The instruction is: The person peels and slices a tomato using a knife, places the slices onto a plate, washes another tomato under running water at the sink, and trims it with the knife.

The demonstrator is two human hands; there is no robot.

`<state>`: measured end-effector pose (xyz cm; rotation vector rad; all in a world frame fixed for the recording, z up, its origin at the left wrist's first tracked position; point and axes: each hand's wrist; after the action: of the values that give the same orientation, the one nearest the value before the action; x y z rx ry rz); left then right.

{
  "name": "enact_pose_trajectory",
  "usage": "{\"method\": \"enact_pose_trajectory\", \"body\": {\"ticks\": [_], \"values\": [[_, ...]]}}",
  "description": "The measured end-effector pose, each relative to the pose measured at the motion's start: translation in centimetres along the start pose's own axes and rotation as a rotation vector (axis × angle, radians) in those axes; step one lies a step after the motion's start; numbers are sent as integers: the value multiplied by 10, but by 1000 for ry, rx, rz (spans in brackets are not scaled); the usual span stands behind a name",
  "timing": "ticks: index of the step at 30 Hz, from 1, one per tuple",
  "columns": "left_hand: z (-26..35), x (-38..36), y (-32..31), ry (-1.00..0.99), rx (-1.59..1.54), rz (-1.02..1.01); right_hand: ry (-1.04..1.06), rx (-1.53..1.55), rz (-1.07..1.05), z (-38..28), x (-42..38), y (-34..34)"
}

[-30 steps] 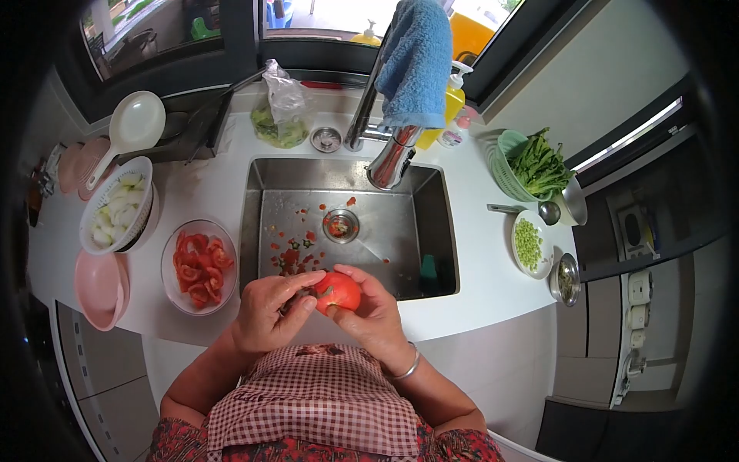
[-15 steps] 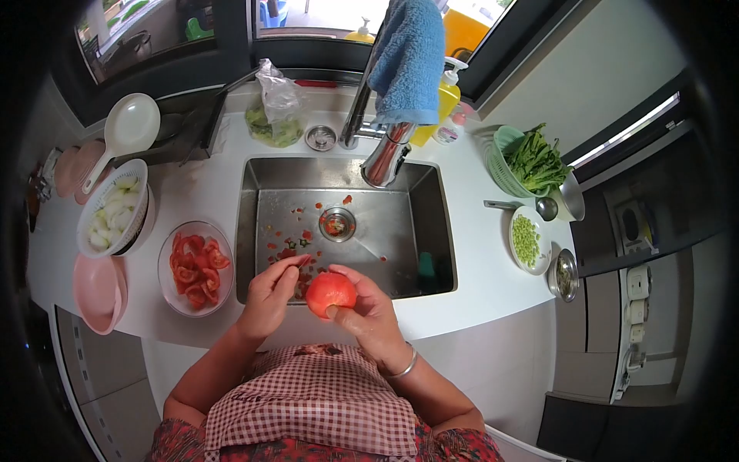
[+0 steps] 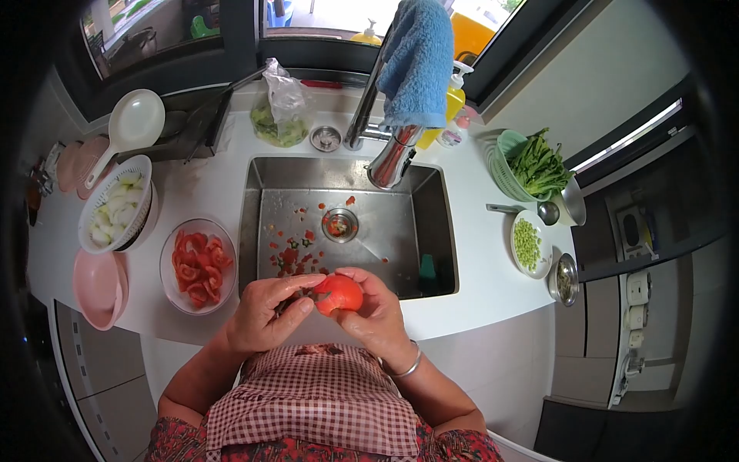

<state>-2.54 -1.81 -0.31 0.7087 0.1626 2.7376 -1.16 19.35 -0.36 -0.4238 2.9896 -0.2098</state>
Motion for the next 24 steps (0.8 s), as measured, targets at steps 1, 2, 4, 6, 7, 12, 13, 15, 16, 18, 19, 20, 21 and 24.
{"method": "enact_pose_trajectory", "body": {"ticks": [1, 2, 4, 6, 7, 12, 13, 15, 16, 18, 19, 20, 21, 24], "values": [[0, -1, 0, 30, 15, -15, 16, -22, 1, 1, 0, 1], [0, -2, 0, 60, 31, -31, 31, -43, 3, 2, 0, 2], [-1, -5, -4, 108, -24, -21, 17, -42, 9, 0, -1, 1], [-2, -7, -11, 155, -76, -10, 3, -40, 15, 2, -1, -1], [-3, -8, -16, 177, -117, 41, 17, -22, 22, 4, 0, -2], [-30, -11, -23, 410, -330, 159, 62, 9, -73, 3, -3, -7], [-37, -14, -24, 447, -402, 212, 25, 10, -44, -2, -2, -10], [-39, -17, -23, 483, -479, 254, -10, 9, -5, -5, -1, -9], [-29, -15, -18, 427, -406, 217, -18, 16, 17, -5, 1, -7], [-7, -12, -9, 372, -333, 183, -28, 22, 36, -5, 2, -5], [5, -8, -3, 309, -231, 103, -33, 17, 33, -6, 2, -5], [10, -5, 1, 246, -128, 24, -39, 12, 28, -6, 2, -4], [10, -4, 4, 248, -126, 29, -41, 12, 23, -5, 3, -5], [10, -1, 10, 44, 146, -96, -18, 0, -7, -4, 2, -5]]}}
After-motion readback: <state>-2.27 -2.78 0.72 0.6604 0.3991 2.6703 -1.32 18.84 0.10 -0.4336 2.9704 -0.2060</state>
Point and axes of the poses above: each hand's wrist, its own x-axis towards the middle knuckle, its own y-axis out of the back of the hand, z = x × y, and after that the axes turned 8 degrees about -x, right-handed
